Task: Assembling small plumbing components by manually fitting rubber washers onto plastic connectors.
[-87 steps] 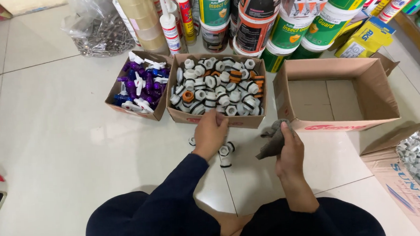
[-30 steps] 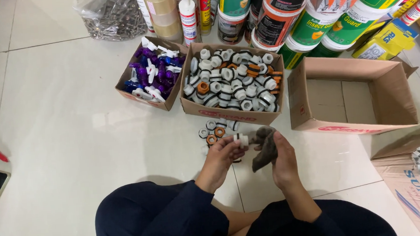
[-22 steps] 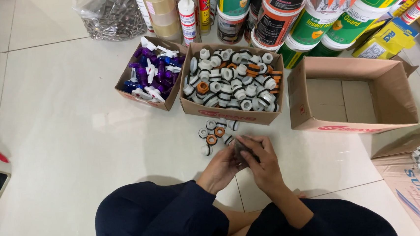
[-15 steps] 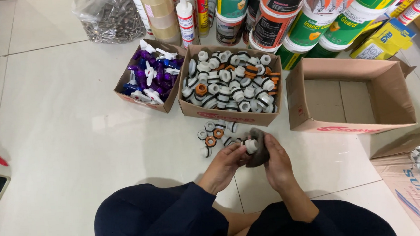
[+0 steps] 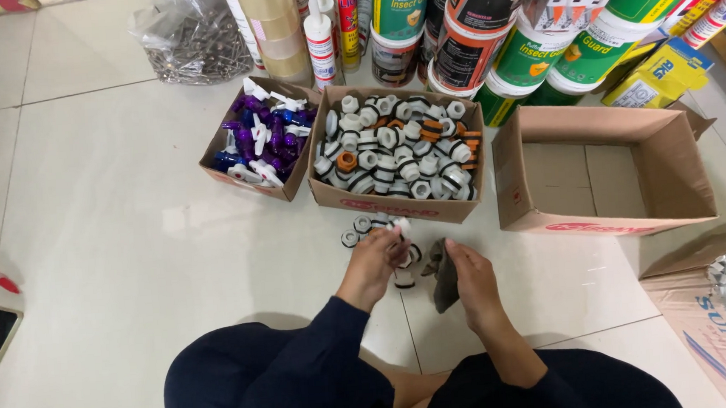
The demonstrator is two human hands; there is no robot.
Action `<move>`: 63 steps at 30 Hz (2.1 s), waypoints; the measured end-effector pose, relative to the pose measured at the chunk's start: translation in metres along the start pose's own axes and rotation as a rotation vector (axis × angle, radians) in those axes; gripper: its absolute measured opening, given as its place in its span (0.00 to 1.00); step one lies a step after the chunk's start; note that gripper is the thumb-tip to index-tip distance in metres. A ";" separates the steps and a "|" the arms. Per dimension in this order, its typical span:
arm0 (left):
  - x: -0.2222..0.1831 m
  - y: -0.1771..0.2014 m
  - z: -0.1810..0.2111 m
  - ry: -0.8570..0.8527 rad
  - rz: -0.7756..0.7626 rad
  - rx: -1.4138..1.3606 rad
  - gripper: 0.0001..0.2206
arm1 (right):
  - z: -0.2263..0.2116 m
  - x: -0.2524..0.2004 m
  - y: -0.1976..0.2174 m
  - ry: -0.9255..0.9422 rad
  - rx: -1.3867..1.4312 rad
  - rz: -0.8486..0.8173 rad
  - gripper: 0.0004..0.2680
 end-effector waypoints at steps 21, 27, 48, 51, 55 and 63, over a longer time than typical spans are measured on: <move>0.018 0.010 0.097 -0.421 0.105 1.190 0.16 | 0.021 0.038 0.014 0.079 0.214 0.038 0.15; 0.015 0.067 0.023 -0.259 0.079 1.911 0.24 | 0.060 0.071 0.014 0.096 0.198 0.038 0.16; -0.093 -0.033 0.012 -0.344 -0.439 0.520 0.22 | 0.002 0.015 0.002 0.404 -0.032 -0.069 0.12; -0.090 -0.038 0.026 -0.489 -0.373 0.539 0.23 | 0.038 0.045 0.005 0.066 0.442 -0.121 0.10; -0.082 -0.029 0.036 -0.646 -0.281 0.667 0.22 | 0.023 0.016 -0.010 -0.237 0.646 -0.269 0.12; -0.092 -0.031 0.035 -0.791 -0.212 0.787 0.20 | 0.035 0.028 -0.009 -0.062 0.461 -0.308 0.07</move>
Point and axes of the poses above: each hand's wrist, its own x-axis towards the middle knuckle, its own y-axis out of the back of the hand, z = x × y, the point moved 4 cm from there along x, towards the middle knuckle, and after that the axes turned 7 degrees about z, right-handed, at the moved point
